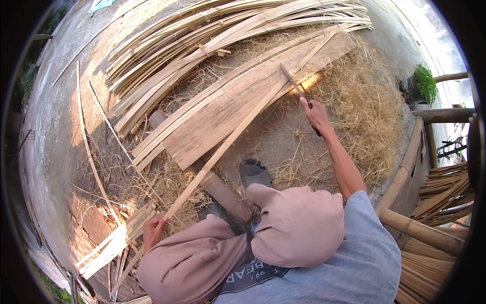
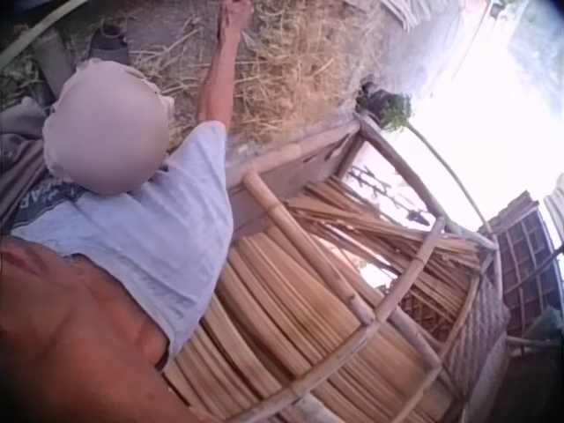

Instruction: The person sits cross-legged on the ground and uses a knife to split long bamboo strips into thinner pieces. They repeatedly position the strip on a wooden board, strike it with the knife, and separate the resulting slats.

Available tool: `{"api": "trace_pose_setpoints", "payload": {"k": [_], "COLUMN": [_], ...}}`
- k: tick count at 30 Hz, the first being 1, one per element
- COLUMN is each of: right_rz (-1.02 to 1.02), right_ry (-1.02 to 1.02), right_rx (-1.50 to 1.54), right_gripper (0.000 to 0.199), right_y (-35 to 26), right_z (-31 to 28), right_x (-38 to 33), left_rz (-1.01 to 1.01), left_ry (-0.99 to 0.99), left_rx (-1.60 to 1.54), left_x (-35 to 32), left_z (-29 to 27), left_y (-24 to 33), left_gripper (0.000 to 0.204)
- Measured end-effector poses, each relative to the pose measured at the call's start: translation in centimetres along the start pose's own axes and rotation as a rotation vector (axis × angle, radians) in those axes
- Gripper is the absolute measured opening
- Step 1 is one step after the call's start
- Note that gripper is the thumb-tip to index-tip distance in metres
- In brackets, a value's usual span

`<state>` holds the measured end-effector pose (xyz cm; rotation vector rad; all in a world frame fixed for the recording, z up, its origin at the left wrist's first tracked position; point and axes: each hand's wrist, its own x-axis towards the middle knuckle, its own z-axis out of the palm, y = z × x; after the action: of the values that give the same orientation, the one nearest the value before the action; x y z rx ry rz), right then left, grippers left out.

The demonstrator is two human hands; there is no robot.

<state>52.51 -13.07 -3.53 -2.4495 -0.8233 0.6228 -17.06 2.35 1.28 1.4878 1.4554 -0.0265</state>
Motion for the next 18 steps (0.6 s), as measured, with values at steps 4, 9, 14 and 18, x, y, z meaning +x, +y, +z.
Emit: {"api": "trace_pose_setpoints", "payload": {"k": [4, 9, 14, 18], "right_rz": [-0.152, 0.015, 0.022, 0.029], "right_ry": [-0.102, 0.229, 0.274, 0.010], "right_rx": [-0.217, -0.062, 0.048, 0.339], "right_gripper": [0.070, 0.072, 0.071, 0.065], "right_y": [-3.8, 2.5, 3.1, -6.2], "right_z": [2.1, -1.4, -0.2, 6.8], "right_x": [-1.6, 2.3, 1.4, -6.0], "left_rz": [0.019, -0.104, 0.073, 0.640], "left_ry": [0.072, 0.086, 0.121, 0.277], "left_rx": [-0.058, 0.018, -0.005, 0.121], "left_x": [-0.7, -2.3, 0.6, 3.9], "left_z": [0.9, -2.1, 3.0, 10.3], "left_y": [0.8, -7.7, 0.6, 9.0], "left_gripper": [0.039, 0.037, 0.029, 0.023]}}
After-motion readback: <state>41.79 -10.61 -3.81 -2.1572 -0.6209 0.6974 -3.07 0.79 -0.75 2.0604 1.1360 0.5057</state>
